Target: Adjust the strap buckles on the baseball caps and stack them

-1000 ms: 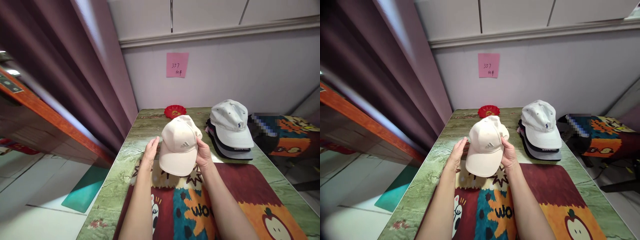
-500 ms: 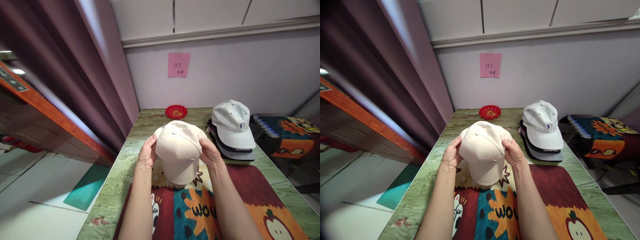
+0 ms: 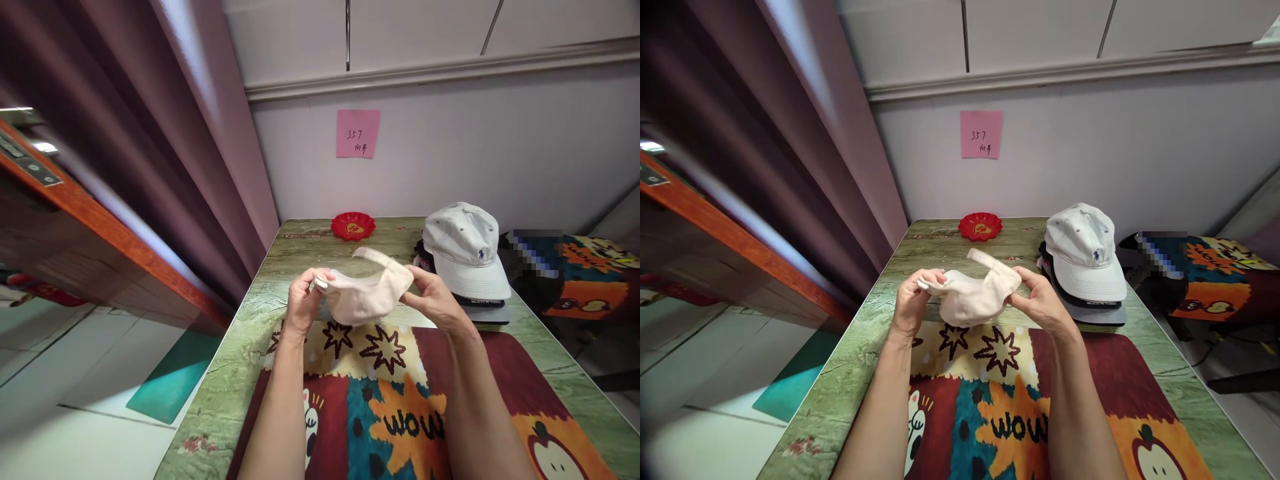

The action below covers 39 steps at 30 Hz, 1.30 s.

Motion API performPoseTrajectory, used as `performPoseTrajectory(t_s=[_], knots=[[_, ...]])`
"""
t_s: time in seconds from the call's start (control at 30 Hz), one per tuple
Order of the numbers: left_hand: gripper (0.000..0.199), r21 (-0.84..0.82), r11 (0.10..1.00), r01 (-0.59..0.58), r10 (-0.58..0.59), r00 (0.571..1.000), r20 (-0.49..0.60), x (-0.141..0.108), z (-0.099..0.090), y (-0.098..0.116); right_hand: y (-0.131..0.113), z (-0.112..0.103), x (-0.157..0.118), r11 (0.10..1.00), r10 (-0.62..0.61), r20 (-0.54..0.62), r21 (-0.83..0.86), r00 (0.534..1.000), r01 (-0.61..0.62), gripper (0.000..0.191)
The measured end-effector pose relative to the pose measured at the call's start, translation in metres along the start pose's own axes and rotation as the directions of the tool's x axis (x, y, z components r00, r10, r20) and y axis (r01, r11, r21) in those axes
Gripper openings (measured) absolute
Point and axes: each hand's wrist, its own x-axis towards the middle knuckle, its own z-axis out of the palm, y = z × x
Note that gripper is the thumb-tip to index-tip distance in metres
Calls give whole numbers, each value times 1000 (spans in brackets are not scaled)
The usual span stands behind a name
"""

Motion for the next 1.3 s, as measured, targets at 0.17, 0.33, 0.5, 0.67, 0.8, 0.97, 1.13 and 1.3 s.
performPoseTrajectory(t_s=[0.17, 0.33, 0.5, 0.67, 0.8, 0.97, 1.13, 1.3], knots=[[12, 263, 965, -13, -23, 991, 132, -2, 1, -5, -10, -2, -6, 981, 186, 301, -111, 935, -160, 38], [23, 407, 905, -126, 57, 983, 177, -3, 9, 1, -16, 11, -6, 952, 257, 321, -247, 911, -182, 40], [21, 558, 808, -187, 57, 969, 242, -4, 6, 16, -23, 24, -5, 848, 296, 201, -506, 934, -160, 35], [10, 579, 778, -244, 51, 943, 328, -7, 0, 26, -29, 31, -4, 784, 393, 288, -601, 873, -154, 36], [15, 598, 751, -280, 39, 923, 384, -11, 1, 32, -25, 38, -1, 778, 393, 366, -621, 843, -93, 24], [29, 549, 756, -357, 88, 886, 454, -16, 13, 35, -14, 39, -1, 902, 266, 287, -412, 920, -133, 22], [40, 583, 757, -295, 17, 901, 434, -18, 25, 28, -13, 39, -1, 962, 200, 258, -234, 945, -140, 27], [23, 612, 745, -265, 38, 933, 358, -16, 19, 30, -22, 38, -2, 985, 171, 235, -49, 957, -164, 29]])
